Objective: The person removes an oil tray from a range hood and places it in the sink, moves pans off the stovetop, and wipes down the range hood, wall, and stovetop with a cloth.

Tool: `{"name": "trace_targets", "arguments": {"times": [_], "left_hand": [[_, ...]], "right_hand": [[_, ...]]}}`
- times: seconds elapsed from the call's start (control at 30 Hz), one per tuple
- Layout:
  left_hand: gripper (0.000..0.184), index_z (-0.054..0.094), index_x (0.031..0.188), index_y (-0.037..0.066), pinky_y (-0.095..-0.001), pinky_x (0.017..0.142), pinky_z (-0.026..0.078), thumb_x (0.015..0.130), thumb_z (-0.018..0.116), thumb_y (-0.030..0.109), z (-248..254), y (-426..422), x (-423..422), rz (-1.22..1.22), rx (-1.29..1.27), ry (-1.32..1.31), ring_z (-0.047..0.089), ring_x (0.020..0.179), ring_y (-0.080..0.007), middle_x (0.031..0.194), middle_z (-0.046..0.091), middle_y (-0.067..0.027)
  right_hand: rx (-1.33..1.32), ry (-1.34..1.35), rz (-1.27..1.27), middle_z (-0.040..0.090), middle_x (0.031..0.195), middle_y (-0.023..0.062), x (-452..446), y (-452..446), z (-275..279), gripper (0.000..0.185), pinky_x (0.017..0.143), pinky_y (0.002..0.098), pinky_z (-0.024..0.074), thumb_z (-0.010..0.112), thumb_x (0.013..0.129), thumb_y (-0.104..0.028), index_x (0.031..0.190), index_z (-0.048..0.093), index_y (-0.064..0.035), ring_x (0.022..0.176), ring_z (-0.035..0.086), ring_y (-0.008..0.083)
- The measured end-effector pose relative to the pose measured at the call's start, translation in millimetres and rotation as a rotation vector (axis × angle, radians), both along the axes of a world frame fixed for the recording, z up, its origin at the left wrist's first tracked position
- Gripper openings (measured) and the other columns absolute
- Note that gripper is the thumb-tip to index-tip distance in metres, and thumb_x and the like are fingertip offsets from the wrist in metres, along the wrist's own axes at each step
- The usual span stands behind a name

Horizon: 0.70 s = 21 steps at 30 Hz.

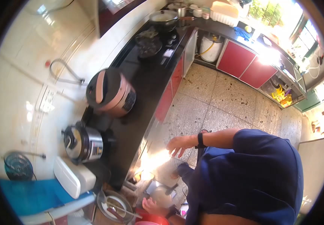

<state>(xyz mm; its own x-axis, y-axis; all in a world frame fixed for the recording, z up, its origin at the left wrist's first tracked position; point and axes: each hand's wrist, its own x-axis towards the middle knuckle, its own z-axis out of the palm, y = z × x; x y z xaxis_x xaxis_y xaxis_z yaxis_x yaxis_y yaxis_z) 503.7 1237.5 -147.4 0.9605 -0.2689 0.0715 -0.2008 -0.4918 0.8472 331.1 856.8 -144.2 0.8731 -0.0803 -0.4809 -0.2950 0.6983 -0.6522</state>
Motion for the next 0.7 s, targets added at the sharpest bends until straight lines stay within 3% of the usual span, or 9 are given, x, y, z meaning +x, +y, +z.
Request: {"name": "trace_targets", "arguments": {"times": [0.03,0.07,0.1,0.17,0.27,0.37,0.47,0.7], "left_hand": [[0.041,0.055,0.124,-0.005,-0.0382,0.087,0.058,0.091,0.061,0.019,5.5,-30.3,-8.0,-0.258,0.102,-0.189,0.057,0.114,-0.0316,0.124,0.057,-0.0204],[0.042,0.056,0.125,-0.004,-0.0373,0.079,0.062,0.092,0.060,0.021,8.0,-63.8,-22.2,-0.272,0.078,-0.185,0.057,0.114,-0.0319,0.124,0.057,-0.0195],[0.042,0.056,0.125,-0.004,-0.0373,0.079,0.062,0.092,0.060,0.021,24.4,-102.4,-38.8,-0.288,0.076,-0.202,0.057,0.114,-0.0319,0.124,0.057,-0.0195],[0.041,0.057,0.126,-0.002,-0.0410,0.086,0.058,0.094,0.057,0.024,42.1,-184.2,-86.2,-0.259,-0.198,0.158,0.056,0.117,-0.0317,0.130,0.054,-0.0163],[0.047,0.055,0.129,0.002,-0.0423,0.096,0.044,0.094,0.057,0.033,64.2,-287.4,-137.1,-0.227,-0.390,0.621,0.054,0.121,-0.0311,0.141,0.047,-0.0119],[0.053,0.050,0.136,0.004,-0.0374,0.093,0.044,0.094,0.058,0.035,78.1,-385.4,-175.9,-0.334,-0.351,0.713,0.058,0.116,-0.0246,0.133,0.059,-0.0113],[0.054,0.049,0.137,0.002,-0.0353,0.091,0.045,0.094,0.059,0.035,102.0,-471.4,-212.0,-0.482,-0.407,0.794,0.060,0.112,-0.0220,0.134,0.059,-0.0113],[0.054,0.046,0.137,-0.002,-0.0317,0.088,0.050,0.096,0.061,0.029,104.4,-662.7,-272.3,-0.738,-0.439,1.029,0.063,0.109,-0.0220,0.129,0.060,-0.0154]], "right_hand": [[-0.008,-0.014,-0.019,0.064,0.119,0.0151,-23.6,-16.5,9.4,0.047,0.077,0.0443,0.0624,0.063,0.096,-0.035,0.127,0.055,-0.0014,0.099,0.068,0.0279],[-0.057,0.040,-0.039,0.063,0.120,0.0153,-47.5,-32.9,18.5,0.048,0.078,0.0444,0.0623,0.063,0.096,-0.035,0.128,0.054,-0.0010,0.101,0.068,0.0279],[-0.097,0.093,-0.063,0.063,0.121,0.0156,-70.1,-45.9,24.9,0.049,0.078,0.0446,0.0623,0.062,0.096,-0.035,0.129,0.054,-0.0005,0.102,0.067,0.0280],[-0.073,0.091,-0.095,0.061,0.125,0.0177,-122.3,-84.6,32.8,0.054,0.080,0.0440,0.0619,0.061,0.097,-0.037,0.133,0.051,0.0022,0.107,0.066,0.0292],[-0.129,0.132,-0.210,0.059,0.128,0.0233,-194.6,-129.1,65.7,0.064,0.084,0.0433,0.0605,0.060,0.098,-0.038,0.140,0.041,0.0075,0.109,0.065,0.0321],[-0.060,0.071,-0.408,0.062,0.125,0.0206,-256.3,-180.9,72.4,0.066,0.084,0.0430,0.0598,0.062,0.098,-0.037,0.141,0.039,0.0070,0.107,0.067,0.0307],[-0.068,0.068,-0.617,0.065,0.122,0.0177,-304.9,-223.3,80.9,0.059,0.084,0.0432,0.0592,0.061,0.099,-0.035,0.139,0.042,0.0044,0.105,0.068,0.0274],[0.003,0.015,-0.904,0.068,0.115,0.0128,-387.8,-315.2,73.8,0.040,0.082,0.0376,0.0594,0.056,0.103,-0.028,0.131,0.051,-0.0011,0.097,0.070,0.0215]]}}
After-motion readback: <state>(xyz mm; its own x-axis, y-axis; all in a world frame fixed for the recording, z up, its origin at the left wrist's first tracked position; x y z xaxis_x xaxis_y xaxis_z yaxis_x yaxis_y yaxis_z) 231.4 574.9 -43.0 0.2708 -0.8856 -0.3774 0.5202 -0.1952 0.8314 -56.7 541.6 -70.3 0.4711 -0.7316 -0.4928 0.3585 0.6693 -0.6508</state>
